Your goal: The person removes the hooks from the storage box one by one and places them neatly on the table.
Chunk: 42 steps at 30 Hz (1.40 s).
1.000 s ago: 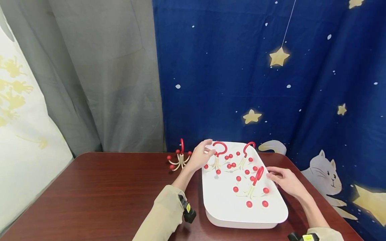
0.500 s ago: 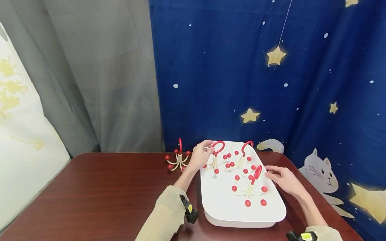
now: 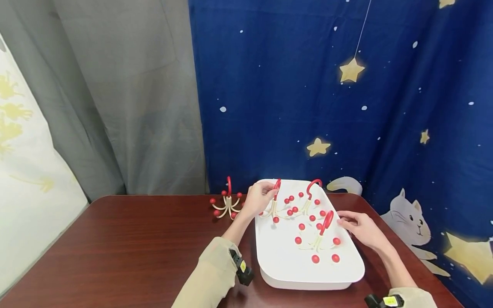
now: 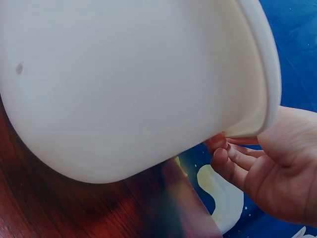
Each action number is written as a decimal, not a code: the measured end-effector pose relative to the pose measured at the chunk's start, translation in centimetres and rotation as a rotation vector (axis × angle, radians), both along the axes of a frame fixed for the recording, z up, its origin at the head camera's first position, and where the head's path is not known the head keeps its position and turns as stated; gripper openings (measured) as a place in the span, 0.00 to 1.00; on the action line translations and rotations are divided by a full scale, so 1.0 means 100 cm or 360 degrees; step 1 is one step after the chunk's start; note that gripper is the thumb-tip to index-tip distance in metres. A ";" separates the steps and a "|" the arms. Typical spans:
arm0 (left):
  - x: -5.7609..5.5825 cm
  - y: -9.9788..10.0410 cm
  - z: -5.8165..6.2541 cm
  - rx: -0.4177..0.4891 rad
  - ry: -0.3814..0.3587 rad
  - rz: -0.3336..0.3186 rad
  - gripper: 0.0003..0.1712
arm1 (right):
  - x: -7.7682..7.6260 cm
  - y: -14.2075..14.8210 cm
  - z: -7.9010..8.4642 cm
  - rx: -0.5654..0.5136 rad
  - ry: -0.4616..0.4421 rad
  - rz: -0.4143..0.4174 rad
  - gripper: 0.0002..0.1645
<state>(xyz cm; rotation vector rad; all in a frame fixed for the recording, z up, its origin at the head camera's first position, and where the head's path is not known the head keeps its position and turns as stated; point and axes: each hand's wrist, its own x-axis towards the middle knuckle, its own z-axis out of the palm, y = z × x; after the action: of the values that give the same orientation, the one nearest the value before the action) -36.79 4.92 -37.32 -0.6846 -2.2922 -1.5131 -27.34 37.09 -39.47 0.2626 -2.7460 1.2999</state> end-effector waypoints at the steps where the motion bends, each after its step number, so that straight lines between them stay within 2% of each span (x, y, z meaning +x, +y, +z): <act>1: 0.001 0.000 0.001 0.0013 -0.0003 -0.0004 0.06 | 0.000 0.000 0.000 0.0004 0.0003 -0.0001 0.28; 7: 0.005 0.000 0.008 0.0131 -0.0007 -0.0060 0.08 | 0.000 0.001 0.000 0.0020 -0.0010 -0.0022 0.29; 13: 0.010 -0.001 0.014 0.0178 0.0009 -0.0080 0.08 | 0.001 0.001 -0.001 0.0021 -0.0015 -0.0018 0.29; 22: 0.021 -0.008 0.027 0.0282 0.0118 -0.0156 0.08 | -0.001 0.001 -0.001 0.0007 -0.0007 -0.0007 0.28; 29: 0.033 -0.018 0.035 0.0303 0.0233 -0.0144 0.08 | -0.001 0.000 -0.001 0.0007 -0.0003 -0.0003 0.28; 34: 0.041 -0.026 0.041 0.0394 0.0284 -0.0193 0.08 | -0.001 -0.001 -0.001 0.0000 -0.0004 0.0000 0.29; 42: 0.055 -0.043 0.053 0.0512 0.0209 -0.0287 0.10 | 0.000 0.000 -0.002 0.0001 -0.0005 -0.0015 0.29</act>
<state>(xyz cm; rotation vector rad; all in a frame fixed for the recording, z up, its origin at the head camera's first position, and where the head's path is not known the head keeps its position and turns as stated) -31.31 0.65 -31.98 -0.8849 -1.8747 -1.8057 -27.31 37.12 -39.63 0.2475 -2.7470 1.2983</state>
